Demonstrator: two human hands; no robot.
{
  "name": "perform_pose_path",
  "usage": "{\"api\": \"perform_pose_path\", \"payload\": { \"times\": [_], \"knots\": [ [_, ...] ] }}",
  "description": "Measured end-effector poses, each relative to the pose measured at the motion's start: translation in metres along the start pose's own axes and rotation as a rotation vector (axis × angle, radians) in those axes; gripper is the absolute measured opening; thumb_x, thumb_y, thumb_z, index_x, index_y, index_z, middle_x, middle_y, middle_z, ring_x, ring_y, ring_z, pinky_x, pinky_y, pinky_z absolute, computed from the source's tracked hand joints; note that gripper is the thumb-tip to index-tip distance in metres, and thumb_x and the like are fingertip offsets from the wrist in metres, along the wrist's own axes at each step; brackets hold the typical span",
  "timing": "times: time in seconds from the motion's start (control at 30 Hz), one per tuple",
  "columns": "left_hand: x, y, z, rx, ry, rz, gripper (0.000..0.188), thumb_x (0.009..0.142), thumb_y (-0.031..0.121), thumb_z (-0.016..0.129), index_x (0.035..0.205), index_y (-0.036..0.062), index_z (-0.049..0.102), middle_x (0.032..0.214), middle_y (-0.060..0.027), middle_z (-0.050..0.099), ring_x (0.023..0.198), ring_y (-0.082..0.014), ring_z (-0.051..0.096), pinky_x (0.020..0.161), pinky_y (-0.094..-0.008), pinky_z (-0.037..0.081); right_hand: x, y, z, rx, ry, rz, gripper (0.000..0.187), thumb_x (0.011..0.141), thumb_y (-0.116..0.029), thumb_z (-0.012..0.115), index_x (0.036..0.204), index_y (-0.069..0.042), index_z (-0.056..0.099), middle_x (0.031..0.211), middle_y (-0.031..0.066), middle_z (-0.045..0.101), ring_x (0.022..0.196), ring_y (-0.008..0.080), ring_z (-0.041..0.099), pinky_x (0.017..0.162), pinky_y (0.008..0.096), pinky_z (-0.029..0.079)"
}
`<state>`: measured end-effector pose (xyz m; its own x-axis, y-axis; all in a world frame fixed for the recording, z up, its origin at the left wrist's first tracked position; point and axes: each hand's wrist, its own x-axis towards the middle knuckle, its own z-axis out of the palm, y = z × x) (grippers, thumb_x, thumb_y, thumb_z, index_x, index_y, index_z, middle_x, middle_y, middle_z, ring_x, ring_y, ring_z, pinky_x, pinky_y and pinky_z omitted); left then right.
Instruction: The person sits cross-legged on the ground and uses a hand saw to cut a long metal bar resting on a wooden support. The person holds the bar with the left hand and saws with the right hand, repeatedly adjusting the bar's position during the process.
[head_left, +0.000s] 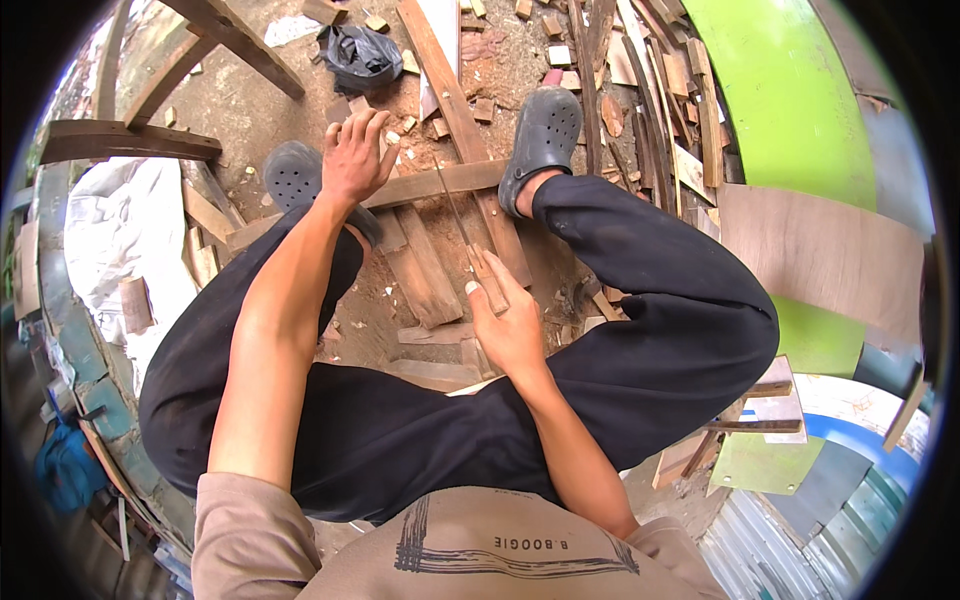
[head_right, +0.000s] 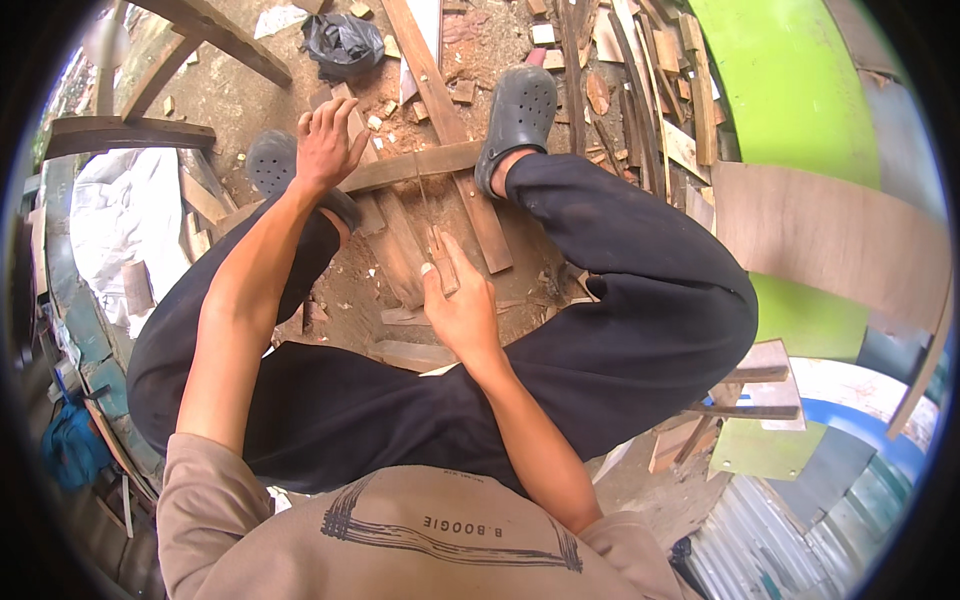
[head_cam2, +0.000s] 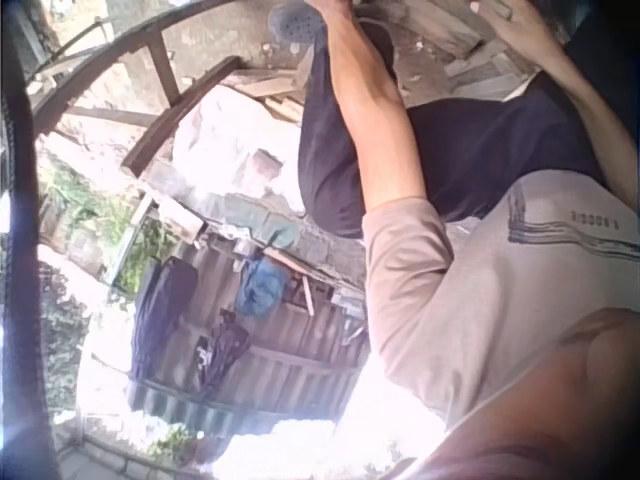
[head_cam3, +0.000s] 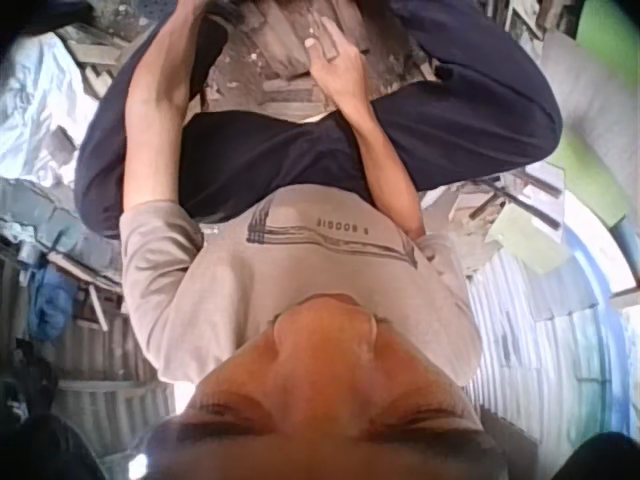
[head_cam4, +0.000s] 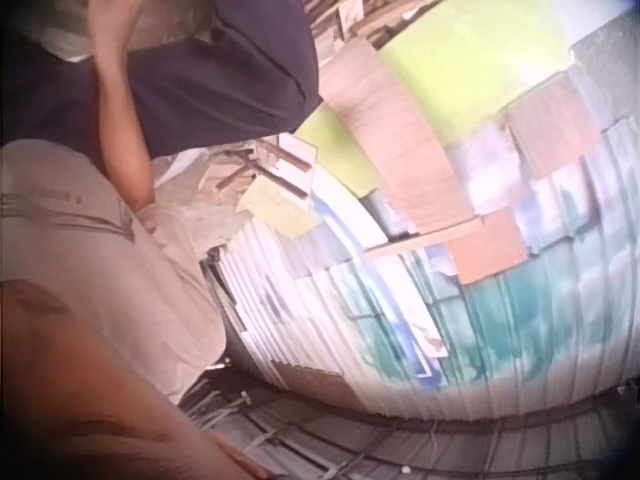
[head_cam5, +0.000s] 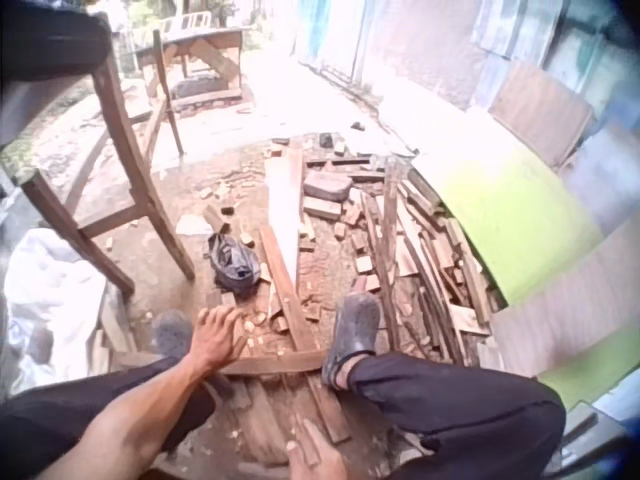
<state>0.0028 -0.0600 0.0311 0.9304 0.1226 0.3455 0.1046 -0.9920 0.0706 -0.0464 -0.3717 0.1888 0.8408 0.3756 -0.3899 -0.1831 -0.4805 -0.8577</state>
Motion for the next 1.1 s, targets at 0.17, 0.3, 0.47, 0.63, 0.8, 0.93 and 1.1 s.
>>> {"api": "perform_pose_path", "payload": {
  "times": [0.17, 0.3, 0.47, 0.63, 0.8, 0.93, 1.1],
  "knots": [
    [0.025, 0.005, -0.054, 0.036, 0.092, 0.022, 0.066, 0.092, 0.039, 0.072, 0.146, 0.0110, 0.043, 0.139, -0.0099, 0.051, 0.130, -0.0278, 0.049, 0.110, -0.0467, 0.031, 0.003, 0.013, 0.003, -0.045, 0.030, -0.088, 0.051, 0.094, -0.020, 0.066, 0.139, 0.004, 0.059, 0.122, 0.0293, 0.069, 0.116, 0.0346, 0.068, 0.101, 0.0372, 0.049],
    [0.053, 0.021, -0.100, 0.071, 0.098, -0.029, 0.070, 0.093, 0.040, 0.069, 0.149, 0.0106, 0.040, 0.144, -0.0125, 0.048, 0.133, -0.0296, 0.046, 0.113, -0.0488, 0.030, 0.005, -0.002, -0.008, -0.052, 0.038, -0.029, 0.051, 0.092, -0.022, 0.066, 0.137, 0.001, 0.062, 0.104, 0.0318, 0.071, 0.095, 0.0375, 0.073, 0.088, 0.0411, 0.054],
    [0.066, 0.044, -0.140, 0.035, 0.085, -0.133, 0.073, 0.090, 0.039, 0.068, 0.150, 0.0113, 0.039, 0.146, -0.0145, 0.046, 0.139, -0.0305, 0.042, 0.115, -0.0517, 0.027, 0.006, 0.010, -0.006, -0.089, 0.071, -0.013, 0.051, 0.090, -0.026, 0.067, 0.134, 0.000, 0.065, 0.093, 0.0298, 0.072, 0.083, 0.0373, 0.073, 0.084, 0.0428, 0.054],
    [0.067, 0.066, -0.175, 0.078, 0.059, -0.115, 0.073, 0.091, 0.041, 0.069, 0.150, 0.0103, 0.039, 0.146, -0.0150, 0.047, 0.137, -0.0321, 0.044, 0.115, -0.0497, 0.030, 0.018, 0.047, 0.003, -0.134, 0.128, -0.160, 0.052, 0.091, -0.026, 0.068, 0.135, 0.002, 0.063, 0.088, 0.0250, 0.074, 0.077, 0.0286, 0.072, 0.078, 0.0378, 0.054],
    [0.039, 0.055, -0.187, 0.095, 0.010, -0.145, 0.071, 0.089, 0.037, 0.070, 0.148, 0.0089, 0.043, 0.142, -0.0145, 0.050, 0.136, -0.0311, 0.045, 0.114, -0.0482, 0.031, 0.007, 0.040, 0.009, -0.045, 0.102, -0.172, 0.051, 0.092, -0.026, 0.067, 0.135, 0.001, 0.063, 0.108, 0.0306, 0.071, 0.101, 0.0420, 0.070, 0.092, 0.0429, 0.053],
    [0.017, 0.039, -0.181, 0.133, -0.051, -0.158, 0.069, 0.089, 0.037, 0.069, 0.148, 0.0089, 0.045, 0.139, -0.0156, 0.054, 0.134, -0.0312, 0.048, 0.111, -0.0475, 0.034, 0.005, 0.029, 0.008, -0.014, 0.045, -0.129, 0.051, 0.092, -0.026, 0.065, 0.137, -0.003, 0.062, 0.117, 0.0312, 0.069, 0.112, 0.0484, 0.065, 0.097, 0.0489, 0.051],
    [0.002, 0.044, -0.160, 0.124, -0.268, -0.237, 0.065, 0.089, 0.040, 0.068, 0.143, 0.0086, 0.049, 0.135, -0.0148, 0.057, 0.129, -0.0309, 0.054, 0.106, -0.0482, 0.040, 0.017, 0.044, 0.011, -0.071, 0.128, -0.165, 0.052, 0.092, -0.027, 0.065, 0.139, -0.007, 0.061, 0.108, 0.0328, 0.069, 0.105, 0.0494, 0.066, 0.092, 0.0524, 0.052]
  ]
}}
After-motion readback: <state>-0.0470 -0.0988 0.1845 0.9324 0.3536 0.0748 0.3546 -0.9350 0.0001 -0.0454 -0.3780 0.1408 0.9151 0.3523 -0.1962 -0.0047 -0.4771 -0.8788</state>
